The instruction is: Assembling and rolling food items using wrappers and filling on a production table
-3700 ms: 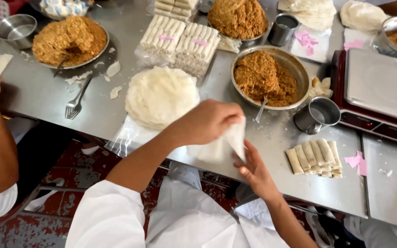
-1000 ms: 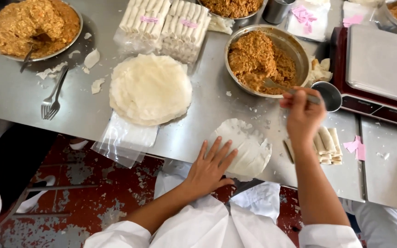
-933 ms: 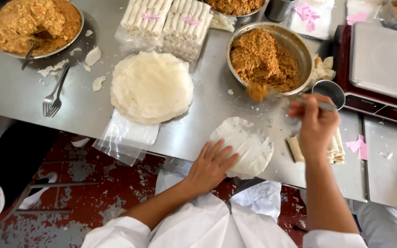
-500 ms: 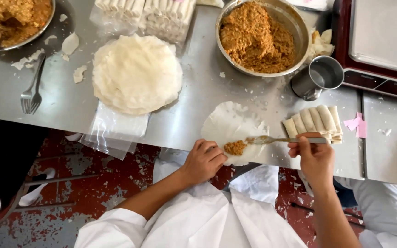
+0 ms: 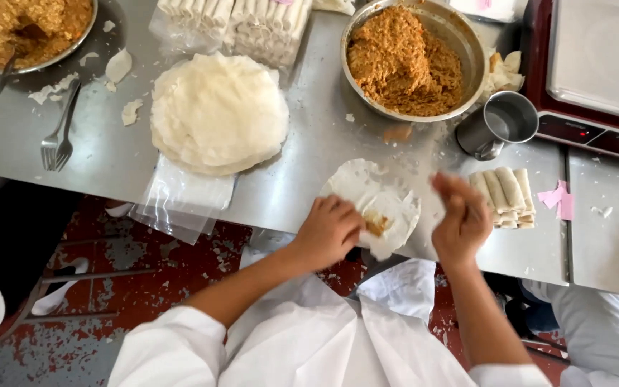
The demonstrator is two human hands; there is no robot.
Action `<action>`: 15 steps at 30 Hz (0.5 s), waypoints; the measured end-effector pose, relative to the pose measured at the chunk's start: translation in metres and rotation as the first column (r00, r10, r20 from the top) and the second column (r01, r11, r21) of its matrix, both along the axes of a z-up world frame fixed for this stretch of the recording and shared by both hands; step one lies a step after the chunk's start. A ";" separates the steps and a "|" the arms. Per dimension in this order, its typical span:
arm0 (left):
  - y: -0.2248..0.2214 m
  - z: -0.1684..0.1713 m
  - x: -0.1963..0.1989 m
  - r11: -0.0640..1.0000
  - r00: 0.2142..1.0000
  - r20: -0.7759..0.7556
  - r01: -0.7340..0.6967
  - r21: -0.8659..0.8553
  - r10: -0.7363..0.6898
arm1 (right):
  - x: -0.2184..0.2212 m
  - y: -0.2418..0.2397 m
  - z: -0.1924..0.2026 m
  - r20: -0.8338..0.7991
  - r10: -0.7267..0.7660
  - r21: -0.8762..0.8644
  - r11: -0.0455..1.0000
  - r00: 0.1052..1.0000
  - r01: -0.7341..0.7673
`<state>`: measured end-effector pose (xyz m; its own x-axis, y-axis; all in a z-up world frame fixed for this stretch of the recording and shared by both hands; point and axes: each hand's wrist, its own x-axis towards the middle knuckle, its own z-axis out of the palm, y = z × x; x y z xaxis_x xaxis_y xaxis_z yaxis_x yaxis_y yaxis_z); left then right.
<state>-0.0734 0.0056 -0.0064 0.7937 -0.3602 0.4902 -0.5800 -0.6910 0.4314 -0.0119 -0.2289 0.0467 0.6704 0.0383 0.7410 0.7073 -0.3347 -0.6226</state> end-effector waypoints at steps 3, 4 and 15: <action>-0.004 -0.010 0.046 0.995 0.994 0.034 -0.100 -0.008 0.100 | 0.046 0.017 0.017 0.087 -0.205 -0.313 0.923 0.975 0.223; -0.005 -0.004 0.047 0.995 0.995 0.034 -0.098 -0.006 0.098 | 0.047 0.015 0.002 0.087 -0.207 -0.312 0.923 0.974 0.224; -0.014 0.002 0.015 0.978 0.981 0.191 -0.017 0.206 -0.023 | -0.042 0.029 -0.067 0.102 -0.133 -0.821 0.548 0.986 0.159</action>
